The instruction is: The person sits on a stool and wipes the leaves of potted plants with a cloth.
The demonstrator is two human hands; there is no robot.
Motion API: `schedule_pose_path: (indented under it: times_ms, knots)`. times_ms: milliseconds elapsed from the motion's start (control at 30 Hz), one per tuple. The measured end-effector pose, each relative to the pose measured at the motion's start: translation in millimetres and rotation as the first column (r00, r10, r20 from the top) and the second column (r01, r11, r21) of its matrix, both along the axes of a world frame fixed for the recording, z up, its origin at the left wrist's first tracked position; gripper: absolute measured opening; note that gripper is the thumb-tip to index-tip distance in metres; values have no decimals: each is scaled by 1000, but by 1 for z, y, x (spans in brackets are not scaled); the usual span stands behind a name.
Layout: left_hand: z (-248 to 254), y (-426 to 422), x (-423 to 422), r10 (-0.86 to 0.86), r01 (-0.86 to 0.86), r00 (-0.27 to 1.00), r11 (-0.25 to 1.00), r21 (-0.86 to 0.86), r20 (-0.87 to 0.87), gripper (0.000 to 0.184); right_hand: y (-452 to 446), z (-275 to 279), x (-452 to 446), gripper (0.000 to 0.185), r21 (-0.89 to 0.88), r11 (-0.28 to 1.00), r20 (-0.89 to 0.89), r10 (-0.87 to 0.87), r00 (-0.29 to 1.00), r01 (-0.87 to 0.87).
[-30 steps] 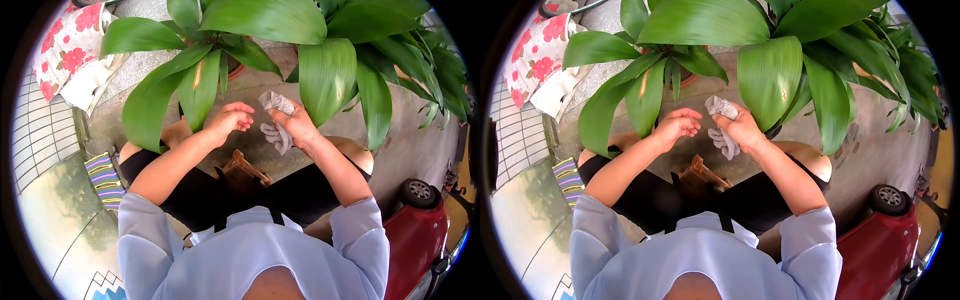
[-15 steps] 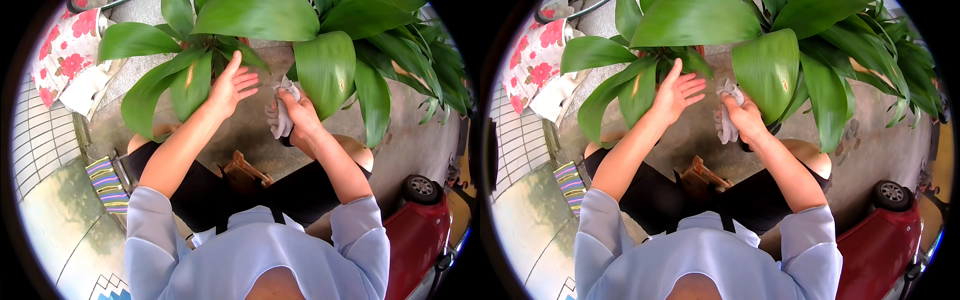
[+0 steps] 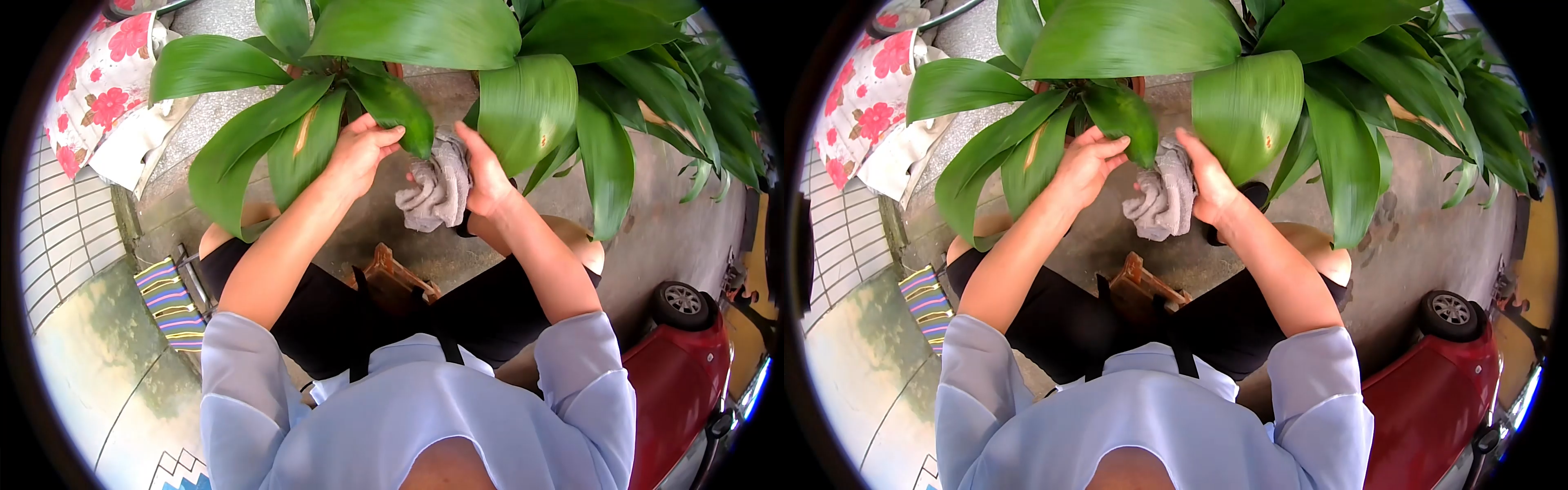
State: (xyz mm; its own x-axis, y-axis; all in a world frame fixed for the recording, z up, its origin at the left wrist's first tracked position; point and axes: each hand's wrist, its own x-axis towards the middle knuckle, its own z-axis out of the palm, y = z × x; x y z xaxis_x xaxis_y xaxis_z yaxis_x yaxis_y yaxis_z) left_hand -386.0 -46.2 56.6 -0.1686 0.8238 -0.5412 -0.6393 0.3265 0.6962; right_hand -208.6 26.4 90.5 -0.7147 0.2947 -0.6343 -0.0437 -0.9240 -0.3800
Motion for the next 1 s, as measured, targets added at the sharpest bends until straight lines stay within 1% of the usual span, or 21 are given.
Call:
schedule_pose_path:
  times_ms: [33,67,133,167,233,267,367,433,567,667,733,767,800,833,867,900,933,967,1000]
  knots:
    - [-3,-2,2,-15,15,1000,1000,9,-16,24,-7,4,-5,50,83,997,28,7,1000,-9]
    - [-6,-5,4,-29,29,999,999,16,-30,26,-10,5,-6,43,38,998,29,41,999,-42]
    - [-8,-8,9,-34,33,998,999,-15,-52,25,-14,0,-9,32,184,972,71,136,988,-147]
    - [-9,-9,10,-37,35,997,999,-28,-65,25,-16,-2,-9,29,200,966,111,141,984,-161]
    - [-3,-8,9,-3,2,998,1000,-4,-66,26,-17,-4,-8,23,232,954,188,145,971,-188]
    - [0,-8,8,14,-13,998,1000,9,-66,26,-18,-3,-8,22,245,952,200,134,971,-182]
    - [6,-8,5,-26,30,997,999,44,-76,26,-20,3,-8,19,292,937,246,122,962,-193]
    - [9,-10,6,-33,34,997,999,6,-73,24,-19,9,-6,18,330,916,298,131,946,-230]
    - [10,-11,8,-30,29,997,1000,-5,-70,22,-14,5,6,16,414,881,207,155,966,-230]
    - [5,-10,-1,2,-9,980,999,-35,-197,22,-5,19,17,17,428,885,-37,222,974,-185]
    - [5,-12,-1,-24,23,977,1000,-4,-213,21,2,11,20,18,388,921,17,38,999,-41]
    - [6,-12,-1,-45,49,974,999,12,-222,21,6,3,18,18,451,892,90,-52,995,6]
    - [7,-12,0,-51,51,970,999,-8,-238,21,8,2,16,18,516,855,156,-147,977,46]
    - [8,-14,0,-57,52,966,998,-27,-253,21,5,3,14,20,577,814,163,-198,967,69]
    - [9,-14,1,-61,51,962,998,-44,-268,20,2,2,14,22,750,660,206,-155,966,-54]
    - [9,-15,0,-81,73,962,997,-40,-259,22,0,3,13,25,870,460,258,-121,959,-176]
    - [9,-17,-2,-101,95,963,995,-37,-250,24,-4,5,10,27,930,230,315,-100,944,-286]
    - [9,-18,-3,-121,117,962,993,-32,-244,26,-13,7,8,36,937,65,347,-69,935,-343]
    - [9,-16,-4,-106,98,970,994,-50,-218,26,-18,6,2,53,836,-411,323,-167,932,-364]
